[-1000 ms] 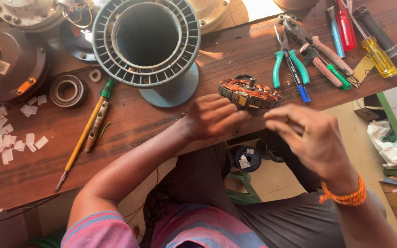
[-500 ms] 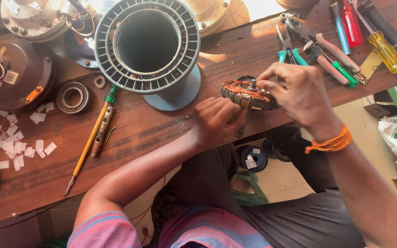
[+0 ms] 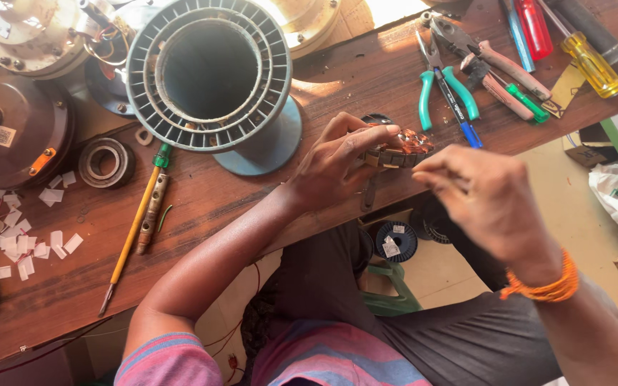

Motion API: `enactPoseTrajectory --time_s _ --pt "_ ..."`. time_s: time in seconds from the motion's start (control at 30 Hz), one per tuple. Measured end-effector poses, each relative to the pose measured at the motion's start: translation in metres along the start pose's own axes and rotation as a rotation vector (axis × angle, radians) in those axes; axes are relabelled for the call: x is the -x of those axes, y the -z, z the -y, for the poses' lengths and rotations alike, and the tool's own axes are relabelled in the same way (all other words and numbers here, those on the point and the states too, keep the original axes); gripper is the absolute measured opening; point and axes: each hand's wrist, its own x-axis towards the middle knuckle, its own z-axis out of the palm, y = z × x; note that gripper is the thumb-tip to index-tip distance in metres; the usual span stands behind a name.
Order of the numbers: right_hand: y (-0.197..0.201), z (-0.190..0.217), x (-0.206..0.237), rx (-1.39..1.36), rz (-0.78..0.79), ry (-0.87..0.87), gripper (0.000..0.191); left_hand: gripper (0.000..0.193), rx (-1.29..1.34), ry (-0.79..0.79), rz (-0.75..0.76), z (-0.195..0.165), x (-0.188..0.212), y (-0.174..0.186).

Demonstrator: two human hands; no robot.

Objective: The person works on a copper-wound motor armature at a workbench, fitting insulating material into the armature slots and pressing it in place by hand. They mark the armature with a marker, then use pliers to trim and adjust the insulation pieces while rotating the armature.

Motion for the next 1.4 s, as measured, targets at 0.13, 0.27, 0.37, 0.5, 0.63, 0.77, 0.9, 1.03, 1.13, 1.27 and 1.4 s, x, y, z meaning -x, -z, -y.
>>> enactPoseTrajectory --time_s 0.13,0.27,0.37,0.5,0.63,0.77,0.9,1.03,1.13,1.27,1.4 --pt "-0.015 0.007 0.008 0.148 -0.102 0.180 0.013 0.068 0.086 -0.021 -0.009 0.001 0.001 0.005" --pt "-0.029 0.005 0.009 0.204 -0.173 0.306 0.017 0.057 0.258 -0.059 -0.040 0.005 -0.002 0.015" --pt "-0.040 0.000 0.011 0.214 -0.189 0.319 0.018 0.030 0.207 0.034 -0.033 0.003 -0.003 0.016" --pt "-0.051 -0.013 0.013 0.223 -0.192 0.320 0.018 0.013 0.126 0.166 -0.061 -0.004 -0.006 0.013" --pt "-0.060 -0.023 0.013 0.212 -0.207 0.337 0.017 0.016 0.132 0.349 -0.063 -0.015 -0.012 0.016" --pt "-0.067 -0.024 0.013 0.213 -0.199 0.334 0.016 0.016 0.170 0.564 -0.066 -0.025 -0.020 0.015" --pt "-0.071 -0.024 0.015 0.222 -0.209 0.328 0.016 0.021 0.129 0.321 -0.304 -0.030 -0.016 0.009" --pt "-0.075 -0.031 0.018 0.220 -0.208 0.322 0.016 0.021 -0.311 -0.242 -0.244 -0.026 0.003 0.014" --pt "-0.077 -0.038 0.021 0.181 -0.212 0.311 0.014 0.031 -0.530 -0.495 -0.039 -0.022 0.011 0.015" --pt "-0.071 -0.037 0.028 0.043 -0.170 0.219 0.009 0.037 -0.646 -0.413 0.014 -0.026 0.015 0.010" --pt "-0.054 -0.020 0.033 -0.083 -0.087 0.135 0.010 0.024 -0.738 -0.390 -0.013 -0.028 0.017 0.010"
